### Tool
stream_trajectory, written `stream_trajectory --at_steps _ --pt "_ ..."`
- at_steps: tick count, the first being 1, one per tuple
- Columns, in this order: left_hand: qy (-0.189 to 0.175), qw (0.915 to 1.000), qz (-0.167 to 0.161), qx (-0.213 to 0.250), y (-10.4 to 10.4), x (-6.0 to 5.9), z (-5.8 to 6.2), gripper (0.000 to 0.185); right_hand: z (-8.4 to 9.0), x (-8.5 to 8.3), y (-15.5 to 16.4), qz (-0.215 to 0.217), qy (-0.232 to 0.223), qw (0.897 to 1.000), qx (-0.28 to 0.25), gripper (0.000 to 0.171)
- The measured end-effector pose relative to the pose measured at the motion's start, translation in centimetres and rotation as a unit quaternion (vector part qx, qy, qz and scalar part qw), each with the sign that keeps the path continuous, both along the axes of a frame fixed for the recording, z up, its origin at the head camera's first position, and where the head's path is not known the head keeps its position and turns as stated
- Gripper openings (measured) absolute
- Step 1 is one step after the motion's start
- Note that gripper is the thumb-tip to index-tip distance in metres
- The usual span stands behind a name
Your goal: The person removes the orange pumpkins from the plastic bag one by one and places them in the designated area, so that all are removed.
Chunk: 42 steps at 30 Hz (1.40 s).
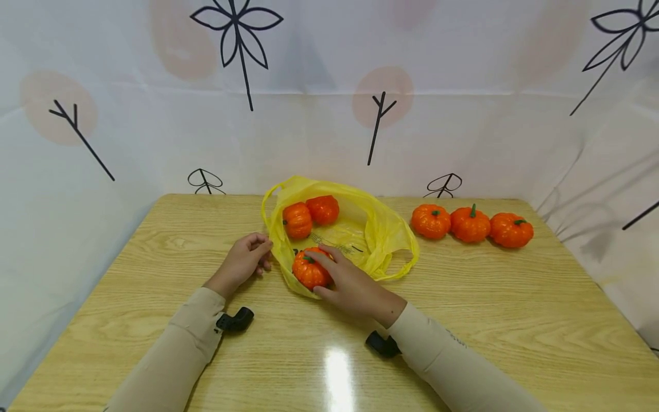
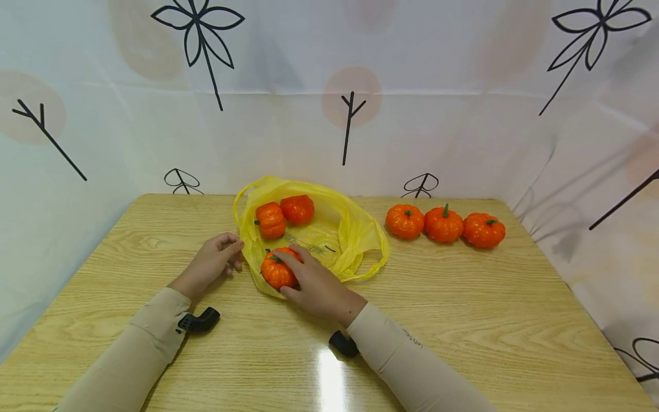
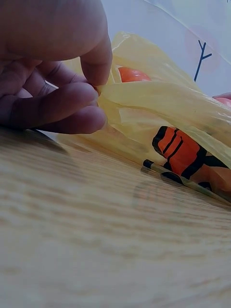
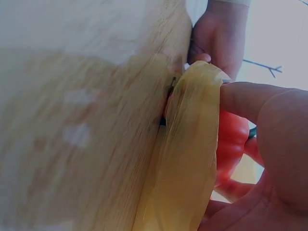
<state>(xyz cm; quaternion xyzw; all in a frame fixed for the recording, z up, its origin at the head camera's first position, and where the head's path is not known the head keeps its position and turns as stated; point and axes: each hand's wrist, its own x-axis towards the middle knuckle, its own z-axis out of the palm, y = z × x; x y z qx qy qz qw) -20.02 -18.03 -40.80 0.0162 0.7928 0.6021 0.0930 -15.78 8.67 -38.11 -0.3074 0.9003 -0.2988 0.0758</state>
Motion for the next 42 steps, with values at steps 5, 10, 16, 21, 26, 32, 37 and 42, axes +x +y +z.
stream_trajectory --at_steps 5,10,16,21,26,32,37,42 --pt "-0.001 1.0 -0.004 0.004 0.0 -0.1 -0.1 0.026 -0.1 0.1 0.0 0.0 0.004 1.0 0.003 0.068" --pt "0.001 0.9999 -0.01 0.0 0.0 -0.1 -0.1 0.024 -0.1 0.1 0.0 0.0 0.007 1.0 0.004 0.068" --pt "0.007 0.9999 -0.012 -0.009 0.0 0.0 -0.1 0.026 -0.1 0.2 0.0 -0.001 0.006 1.0 0.006 0.069" --pt "0.006 0.9999 -0.011 -0.008 -0.1 0.0 -0.2 0.026 0.0 0.3 0.0 -0.003 0.016 1.0 0.009 0.068" --pt "0.007 0.9999 -0.011 -0.007 -0.1 0.0 -0.2 0.027 0.1 0.3 0.1 -0.005 0.022 1.0 0.008 0.067" --pt "0.007 0.9999 -0.011 -0.006 0.0 0.0 0.0 0.025 0.6 0.3 0.3 -0.007 0.034 0.999 0.022 0.065" --pt "0.008 0.9999 -0.009 -0.008 0.0 0.0 -0.1 0.025 1.0 0.1 0.7 0.002 0.037 0.998 0.041 0.065" --pt "0.009 0.9999 -0.008 -0.008 0.0 0.0 -0.2 0.025 1.3 0.2 1.2 0.01 0.025 0.999 0.043 0.064"
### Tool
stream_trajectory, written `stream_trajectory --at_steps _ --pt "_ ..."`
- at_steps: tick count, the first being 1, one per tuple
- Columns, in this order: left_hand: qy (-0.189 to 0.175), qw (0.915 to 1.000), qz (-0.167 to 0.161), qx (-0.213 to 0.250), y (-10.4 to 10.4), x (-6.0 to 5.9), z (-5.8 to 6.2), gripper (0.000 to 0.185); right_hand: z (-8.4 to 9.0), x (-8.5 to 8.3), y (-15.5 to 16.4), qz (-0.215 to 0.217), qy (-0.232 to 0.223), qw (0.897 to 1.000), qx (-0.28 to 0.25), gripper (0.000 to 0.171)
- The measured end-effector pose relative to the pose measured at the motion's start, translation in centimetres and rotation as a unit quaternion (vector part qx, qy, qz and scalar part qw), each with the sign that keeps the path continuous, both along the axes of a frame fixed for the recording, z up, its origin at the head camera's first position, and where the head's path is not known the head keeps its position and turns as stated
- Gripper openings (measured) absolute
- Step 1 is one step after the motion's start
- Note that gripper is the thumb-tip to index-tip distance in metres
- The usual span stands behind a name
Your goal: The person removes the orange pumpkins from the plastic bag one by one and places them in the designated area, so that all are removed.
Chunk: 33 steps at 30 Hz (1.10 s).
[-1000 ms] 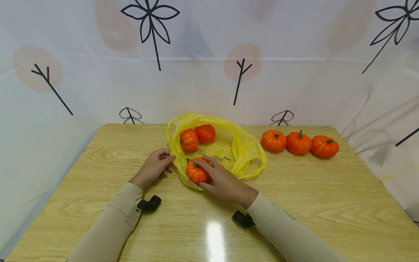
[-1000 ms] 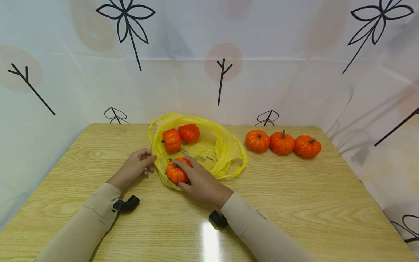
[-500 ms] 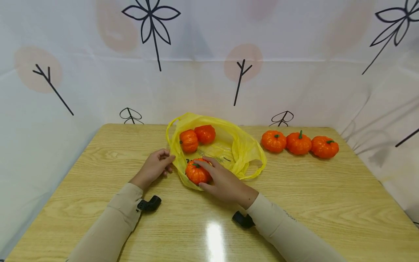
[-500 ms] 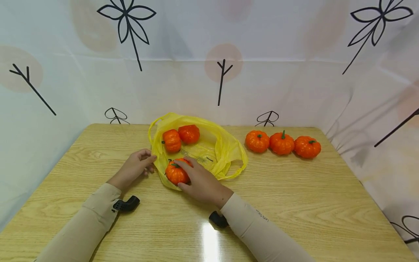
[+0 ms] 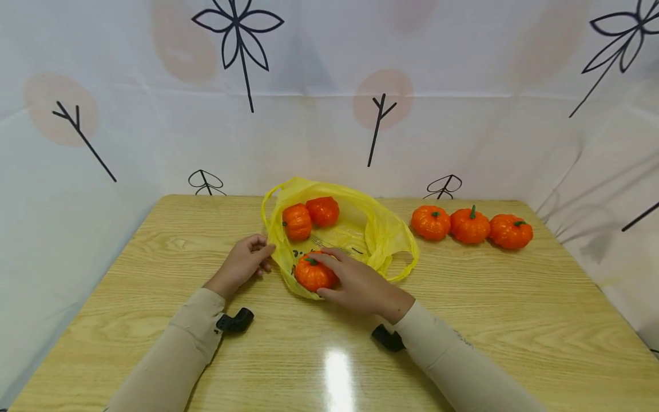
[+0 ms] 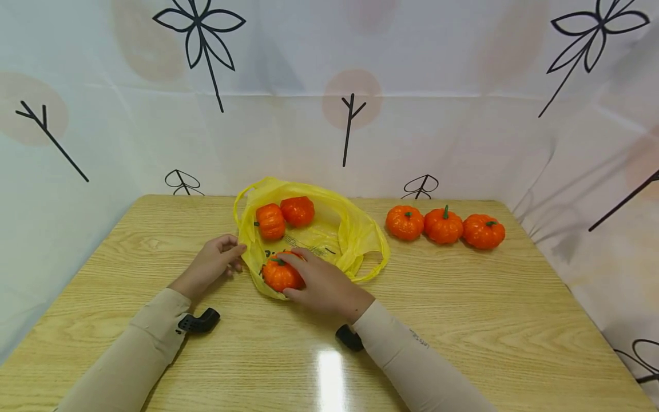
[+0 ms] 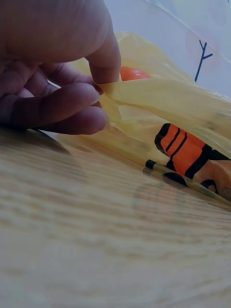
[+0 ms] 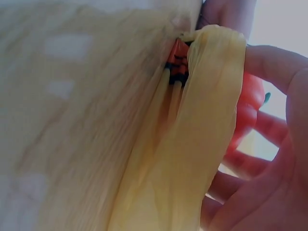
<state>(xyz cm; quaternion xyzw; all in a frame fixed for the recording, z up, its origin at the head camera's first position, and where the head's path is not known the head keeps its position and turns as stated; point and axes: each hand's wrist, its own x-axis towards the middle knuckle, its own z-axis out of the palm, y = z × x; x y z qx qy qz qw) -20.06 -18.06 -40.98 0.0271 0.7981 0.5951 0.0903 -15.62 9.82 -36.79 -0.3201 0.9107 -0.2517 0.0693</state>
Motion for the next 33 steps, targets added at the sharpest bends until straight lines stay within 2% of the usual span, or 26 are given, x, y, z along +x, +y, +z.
stream_trajectory --at_steps 15,33 --pt "-0.004 0.9999 0.008 0.006 0.2 0.1 0.0 0.023 0.0 -0.2 1.3 -0.002 -0.007 1.0 -0.005 0.063" --pt "-0.006 0.9999 0.01 0.001 0.0 -0.2 -0.2 0.025 0.3 -0.2 1.8 0.001 0.067 0.997 -0.049 0.068"
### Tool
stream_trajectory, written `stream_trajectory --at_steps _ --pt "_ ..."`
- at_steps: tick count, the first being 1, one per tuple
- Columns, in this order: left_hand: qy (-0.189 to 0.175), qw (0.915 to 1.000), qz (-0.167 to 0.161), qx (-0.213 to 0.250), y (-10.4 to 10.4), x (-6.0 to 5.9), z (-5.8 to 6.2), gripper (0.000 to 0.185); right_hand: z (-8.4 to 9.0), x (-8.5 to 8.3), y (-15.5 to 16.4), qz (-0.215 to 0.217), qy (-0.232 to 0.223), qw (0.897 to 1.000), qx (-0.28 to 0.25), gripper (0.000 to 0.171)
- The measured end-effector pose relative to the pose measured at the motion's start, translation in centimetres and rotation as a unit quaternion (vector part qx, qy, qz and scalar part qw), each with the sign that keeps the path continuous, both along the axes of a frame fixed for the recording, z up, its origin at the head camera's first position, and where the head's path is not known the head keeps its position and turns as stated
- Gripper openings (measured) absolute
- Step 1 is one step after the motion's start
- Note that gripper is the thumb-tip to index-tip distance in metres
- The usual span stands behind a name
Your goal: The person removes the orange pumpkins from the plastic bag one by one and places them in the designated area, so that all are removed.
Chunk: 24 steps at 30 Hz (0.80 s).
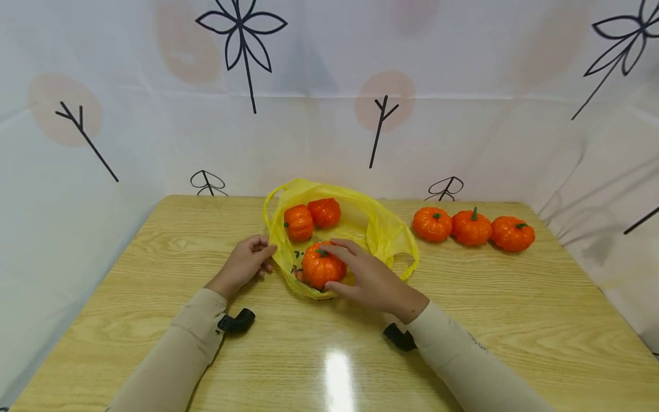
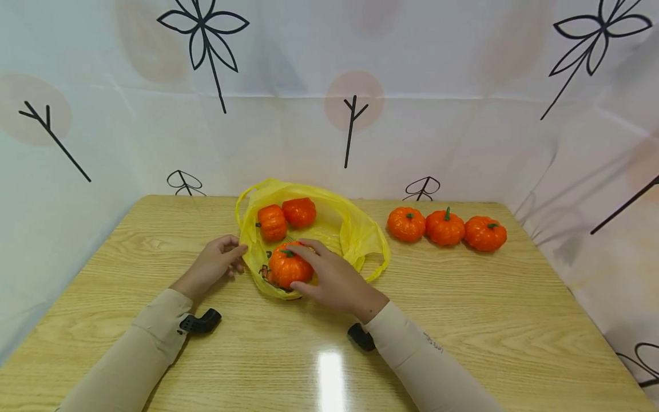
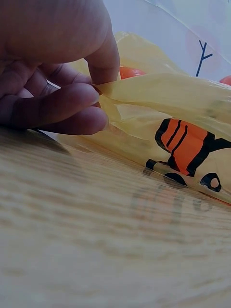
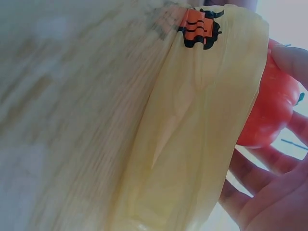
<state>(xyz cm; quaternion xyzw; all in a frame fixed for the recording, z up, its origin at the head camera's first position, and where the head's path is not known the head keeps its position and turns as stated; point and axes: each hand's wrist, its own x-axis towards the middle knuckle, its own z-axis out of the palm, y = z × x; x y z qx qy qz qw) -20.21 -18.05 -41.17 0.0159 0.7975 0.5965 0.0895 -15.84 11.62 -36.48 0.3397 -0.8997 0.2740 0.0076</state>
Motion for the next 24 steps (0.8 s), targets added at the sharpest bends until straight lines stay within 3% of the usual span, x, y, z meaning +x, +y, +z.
stream_trajectory --at_steps 6,24 --pt "0.003 1.0 -0.001 -0.002 0.0 0.1 0.2 0.024 0.2 -0.2 0.4 -0.015 0.021 1.0 -0.016 0.068" --pt "-0.002 1.0 -0.001 0.007 -0.1 -0.1 -0.1 0.026 0.3 -0.4 3.0 -0.073 0.01 0.997 -0.022 0.069"
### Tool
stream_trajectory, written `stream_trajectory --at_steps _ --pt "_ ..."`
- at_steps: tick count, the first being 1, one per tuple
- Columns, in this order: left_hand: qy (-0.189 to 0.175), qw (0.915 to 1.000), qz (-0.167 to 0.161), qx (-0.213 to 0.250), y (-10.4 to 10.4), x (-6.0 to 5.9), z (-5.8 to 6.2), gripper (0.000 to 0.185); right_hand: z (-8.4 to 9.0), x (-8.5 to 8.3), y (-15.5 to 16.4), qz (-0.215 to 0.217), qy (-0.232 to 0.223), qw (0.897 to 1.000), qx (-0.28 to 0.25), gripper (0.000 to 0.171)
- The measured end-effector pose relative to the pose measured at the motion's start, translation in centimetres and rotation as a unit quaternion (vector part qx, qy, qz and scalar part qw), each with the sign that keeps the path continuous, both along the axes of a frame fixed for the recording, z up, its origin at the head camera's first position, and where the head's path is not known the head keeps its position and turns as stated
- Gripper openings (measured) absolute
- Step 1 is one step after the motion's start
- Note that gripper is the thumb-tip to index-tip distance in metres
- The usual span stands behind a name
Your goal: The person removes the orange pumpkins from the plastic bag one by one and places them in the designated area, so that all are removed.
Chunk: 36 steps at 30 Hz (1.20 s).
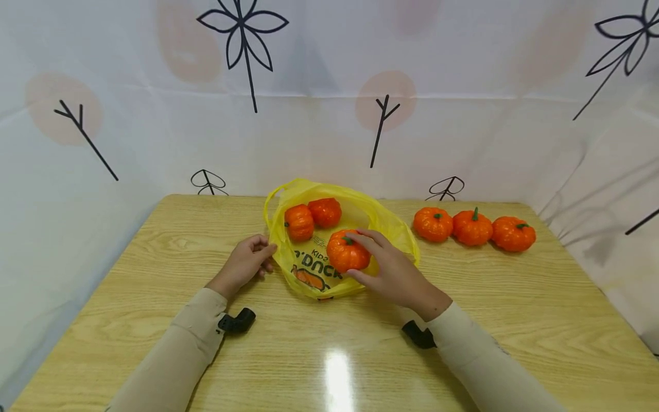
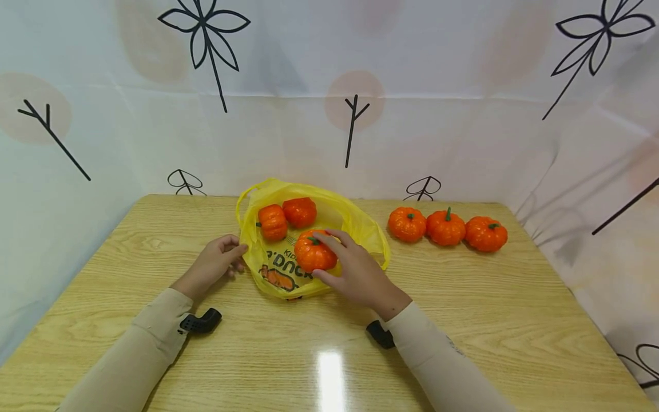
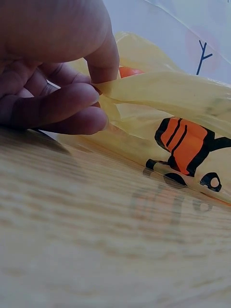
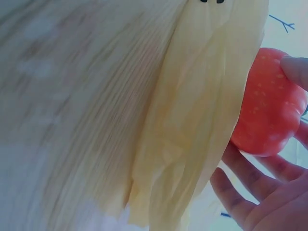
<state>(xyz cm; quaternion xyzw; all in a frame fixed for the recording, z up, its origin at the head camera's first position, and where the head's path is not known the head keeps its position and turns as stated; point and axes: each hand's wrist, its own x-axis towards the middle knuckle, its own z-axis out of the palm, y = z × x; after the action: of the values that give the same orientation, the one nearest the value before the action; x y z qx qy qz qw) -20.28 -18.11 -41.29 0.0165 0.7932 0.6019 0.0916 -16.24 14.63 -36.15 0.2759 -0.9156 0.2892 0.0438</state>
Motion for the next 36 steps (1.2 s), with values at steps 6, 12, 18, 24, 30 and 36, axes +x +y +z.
stream_trajectory --at_steps 6,12,18,24,30,36 --pt "-0.002 1.0 0.0 0.002 0.0 0.0 0.1 0.026 0.1 0.0 1.0 -0.012 0.01 1.0 0.0 0.069" --pt "-0.001 1.0 0.0 -0.001 -0.1 0.1 0.2 0.025 -0.1 0.0 1.8 -0.019 0.02 1.0 -0.006 0.068" --pt "0.002 1.0 -0.003 -0.003 -0.1 0.1 0.1 0.026 -0.1 0.0 2.6 -0.031 0.032 0.999 -0.001 0.069" --pt "0.001 1.0 -0.003 -0.003 0.0 0.1 0.3 0.026 -0.1 -0.1 3.0 -0.031 0.036 0.999 -0.009 0.07" --pt "0.0 1.0 -0.002 -0.003 0.1 0.1 0.3 0.026 -0.1 -0.3 3.3 -0.046 0.052 0.998 0.001 0.071" --pt "-0.001 1.0 -0.002 -0.002 0.2 0.2 0.5 0.026 -0.1 -0.8 4.1 -0.072 0.055 0.996 0.0 0.069"
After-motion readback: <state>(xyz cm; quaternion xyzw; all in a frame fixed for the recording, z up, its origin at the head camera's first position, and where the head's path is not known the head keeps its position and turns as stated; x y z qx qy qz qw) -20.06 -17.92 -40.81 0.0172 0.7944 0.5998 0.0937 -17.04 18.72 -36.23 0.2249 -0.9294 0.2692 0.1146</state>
